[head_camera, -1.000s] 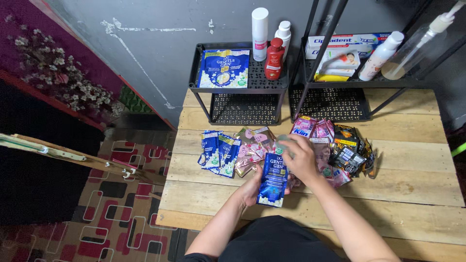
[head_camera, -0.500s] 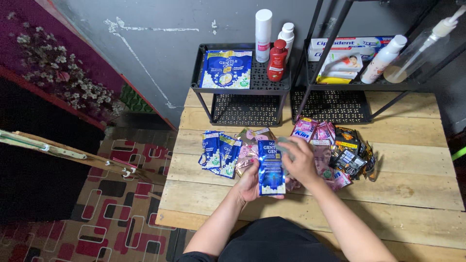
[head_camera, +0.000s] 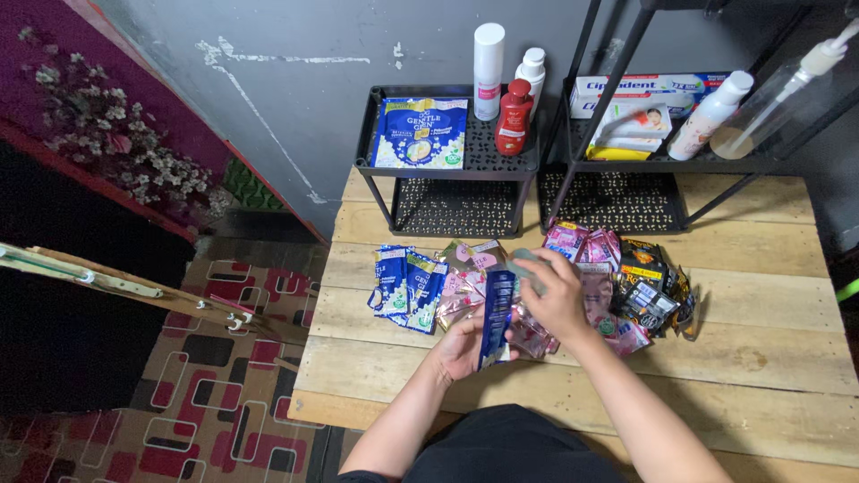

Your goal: The person wipes each packaged toiletry item with a sponge and places it onto a black metal shelf next to bottles, toothpaste boxes and other bathroom supplies. They work through the pile of packets one at a time, arranging them on the shelf tiers.

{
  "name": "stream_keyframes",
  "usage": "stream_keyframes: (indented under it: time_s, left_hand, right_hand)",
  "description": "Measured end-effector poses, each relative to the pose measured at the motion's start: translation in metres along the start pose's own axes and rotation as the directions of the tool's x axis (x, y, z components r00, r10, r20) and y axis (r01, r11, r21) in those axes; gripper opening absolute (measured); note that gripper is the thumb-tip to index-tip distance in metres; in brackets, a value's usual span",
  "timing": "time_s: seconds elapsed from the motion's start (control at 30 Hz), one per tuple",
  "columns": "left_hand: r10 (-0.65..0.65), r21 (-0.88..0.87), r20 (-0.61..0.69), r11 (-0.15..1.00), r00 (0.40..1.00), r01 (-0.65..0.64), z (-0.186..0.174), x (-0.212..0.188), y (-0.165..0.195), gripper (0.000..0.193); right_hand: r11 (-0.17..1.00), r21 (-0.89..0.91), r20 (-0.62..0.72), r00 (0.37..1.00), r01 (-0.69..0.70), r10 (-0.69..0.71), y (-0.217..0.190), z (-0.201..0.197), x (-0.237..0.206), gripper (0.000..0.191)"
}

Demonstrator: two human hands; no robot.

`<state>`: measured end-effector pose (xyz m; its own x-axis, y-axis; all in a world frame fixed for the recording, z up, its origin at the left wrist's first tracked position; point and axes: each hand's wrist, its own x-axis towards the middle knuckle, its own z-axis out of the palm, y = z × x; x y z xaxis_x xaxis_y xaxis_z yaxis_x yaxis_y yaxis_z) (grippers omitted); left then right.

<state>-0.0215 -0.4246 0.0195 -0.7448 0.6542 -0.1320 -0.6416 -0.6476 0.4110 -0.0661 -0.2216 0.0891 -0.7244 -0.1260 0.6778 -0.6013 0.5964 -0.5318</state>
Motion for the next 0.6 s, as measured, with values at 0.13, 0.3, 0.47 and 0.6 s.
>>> stream_keyframes:
  time_s: [0.13,0.3,0.47,0.6]
  left_hand:
    - [0.098,0.101,-0.123,0.991,0.988,-0.085,-0.003,0.007,0.006,0.038]
    - [0.184,0.228,-0.223,0.964,0.957,-0.133,-0.026,0.012,0.006,0.036]
    - [0.143,0.13,-0.295,0.986,0.945,-0.108,-0.035,0.014,-0.002,0.036]
    - [0.147,0.225,-0.237,0.97,0.96,-0.093,-0.029,0.012,-0.002,0.042]
  right_hand:
    - [0.996,0.065,-0.091,0.994,-0.062,0.068,-0.016,-0.009,-0.005,0.031]
    - [0.963,0.032,0.05,0.962,0.267,-0.268,-0.04,0.0,-0.026,0.034]
    - [0.851,0.051,0.335,0.793,0.523,-0.508,-0.034,0.008,-0.029,0.038]
    - [0.859,-0.079,0.228,0.848,0.505,-0.478,-0.013,0.013,-0.005,0.034]
